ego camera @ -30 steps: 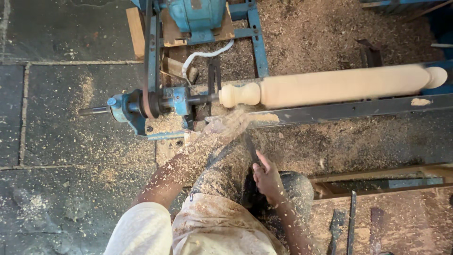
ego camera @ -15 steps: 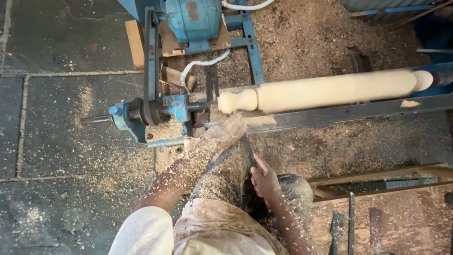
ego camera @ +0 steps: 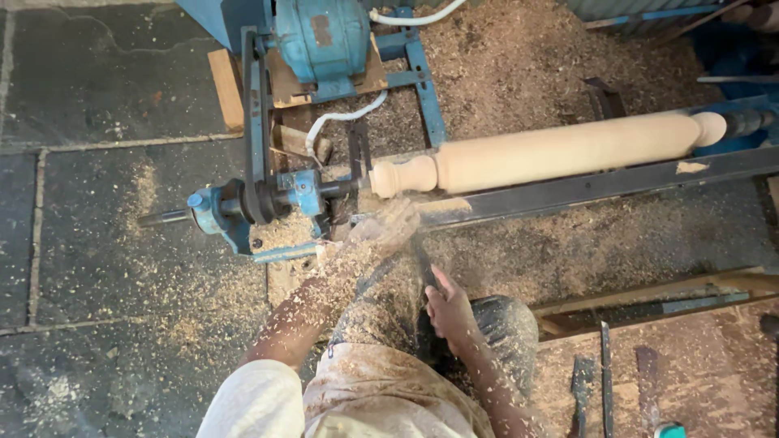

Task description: The person uses a chisel to shape a cylindrical piece of wood mounted on a rotating lathe. They hold the tool against the spinning wood to carve a decorative bulbous profile near one end, creating wood shavings that fall to the floor.

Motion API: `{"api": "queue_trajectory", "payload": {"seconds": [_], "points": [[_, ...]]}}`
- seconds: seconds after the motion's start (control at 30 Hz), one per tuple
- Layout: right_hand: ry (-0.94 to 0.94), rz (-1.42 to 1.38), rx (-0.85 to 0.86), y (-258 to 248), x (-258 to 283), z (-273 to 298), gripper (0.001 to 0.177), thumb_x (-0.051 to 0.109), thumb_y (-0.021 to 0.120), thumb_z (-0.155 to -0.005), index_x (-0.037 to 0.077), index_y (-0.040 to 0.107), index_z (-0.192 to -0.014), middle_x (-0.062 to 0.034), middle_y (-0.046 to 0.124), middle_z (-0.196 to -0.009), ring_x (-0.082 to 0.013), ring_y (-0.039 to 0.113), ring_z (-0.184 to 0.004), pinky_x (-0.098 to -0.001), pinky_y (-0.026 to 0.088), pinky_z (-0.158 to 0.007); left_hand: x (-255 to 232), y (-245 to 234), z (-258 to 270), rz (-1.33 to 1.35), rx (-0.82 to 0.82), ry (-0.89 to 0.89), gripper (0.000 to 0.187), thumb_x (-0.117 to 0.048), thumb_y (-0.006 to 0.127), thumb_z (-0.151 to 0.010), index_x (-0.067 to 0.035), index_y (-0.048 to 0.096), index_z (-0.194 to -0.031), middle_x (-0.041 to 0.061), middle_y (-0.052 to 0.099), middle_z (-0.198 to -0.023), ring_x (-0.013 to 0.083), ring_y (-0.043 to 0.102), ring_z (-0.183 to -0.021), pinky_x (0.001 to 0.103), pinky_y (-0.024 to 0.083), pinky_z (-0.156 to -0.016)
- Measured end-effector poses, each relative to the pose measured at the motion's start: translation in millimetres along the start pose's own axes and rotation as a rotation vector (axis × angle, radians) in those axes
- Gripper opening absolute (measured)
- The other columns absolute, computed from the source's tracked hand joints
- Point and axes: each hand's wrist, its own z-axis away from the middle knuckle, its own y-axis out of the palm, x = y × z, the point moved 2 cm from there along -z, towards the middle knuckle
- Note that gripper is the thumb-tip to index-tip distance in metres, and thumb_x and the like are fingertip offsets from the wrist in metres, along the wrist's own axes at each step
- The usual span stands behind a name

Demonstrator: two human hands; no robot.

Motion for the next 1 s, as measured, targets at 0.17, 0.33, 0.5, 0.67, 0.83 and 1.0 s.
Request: {"api": "queue_trajectory", "payload": {"seconds": [0.17,0.33,0.5,0.67,0.83,1.0], "points": [[-0.018,-0.023,-0.044,9,-18,-11,0.06,0.019,0.056,-0.099,0.019,0.04,-0.158,0.001,0.05,-0.059,-0.0088,0.041,-0.045,-0.0261,0.036,-0.04,2,-3,5,0.009,0.016,-0.017,0.053,-0.006,0.055,-0.094,0.002,0.05,-0.146,0.023,0.053,-0.151,0.0375,0.054,-0.139,0.04,0.053,-0.104],[-0.087,-0.066,-0.066,19,-27,-14,0.058,0.017,0.056,-0.098,0.015,0.045,-0.156,0.0004,0.051,-0.061,-0.0096,0.042,-0.048,-0.0266,0.037,-0.043,4,-4,13,0.028,0.043,-0.038,0.053,-0.006,0.055,-0.095,0.002,0.049,-0.147,0.023,0.052,-0.151,0.0377,0.054,-0.139,0.04,0.053,-0.104],[-0.153,-0.051,-0.088,29,-24,-11,0.06,0.014,0.055,-0.098,0.012,0.042,-0.157,0.0003,0.056,-0.072,-0.0081,0.049,-0.057,-0.0261,0.044,-0.05,3,-2,13,-0.022,0.077,-0.028,0.056,-0.006,0.054,-0.094,0.002,0.048,-0.149,0.024,0.051,-0.152,0.0377,0.053,-0.139,0.04,0.051,-0.109],[-0.172,-0.047,-0.123,37,-33,-13,0.059,0.013,0.055,-0.1,0.011,0.041,-0.156,0.0009,0.057,-0.073,-0.008,0.05,-0.058,-0.0249,0.045,-0.051,2,-11,9,0.031,0.072,-0.039,0.058,-0.008,0.055,-0.09,0.001,0.047,-0.146,0.021,0.05,-0.153,0.0364,0.051,-0.141,0.041,0.046,-0.115],[-0.167,-0.26,-0.141,55,-47,-18,0.061,0.014,0.058,-0.099,0.014,0.04,-0.157,0.0007,0.05,-0.067,-0.0077,0.047,-0.053,-0.0256,0.038,-0.044,0,-22,7,0.047,0.021,-0.007,0.055,-0.008,0.055,-0.09,0.002,0.051,-0.144,0.021,0.053,-0.151,0.036,0.052,-0.141,0.041,0.046,-0.117],[-0.101,-0.165,-0.092,42,-40,-15,0.06,0.015,0.056,-0.1,0.017,0.039,-0.158,0.0013,0.053,-0.065,-0.0074,0.043,-0.05,-0.0245,0.035,-0.042,3,-27,5,-0.04,-0.001,0.075,0.053,-0.007,0.055,-0.092,0.004,0.052,-0.144,0.022,0.054,-0.15,0.0362,0.052,-0.141,0.042,0.047,-0.118]]}}
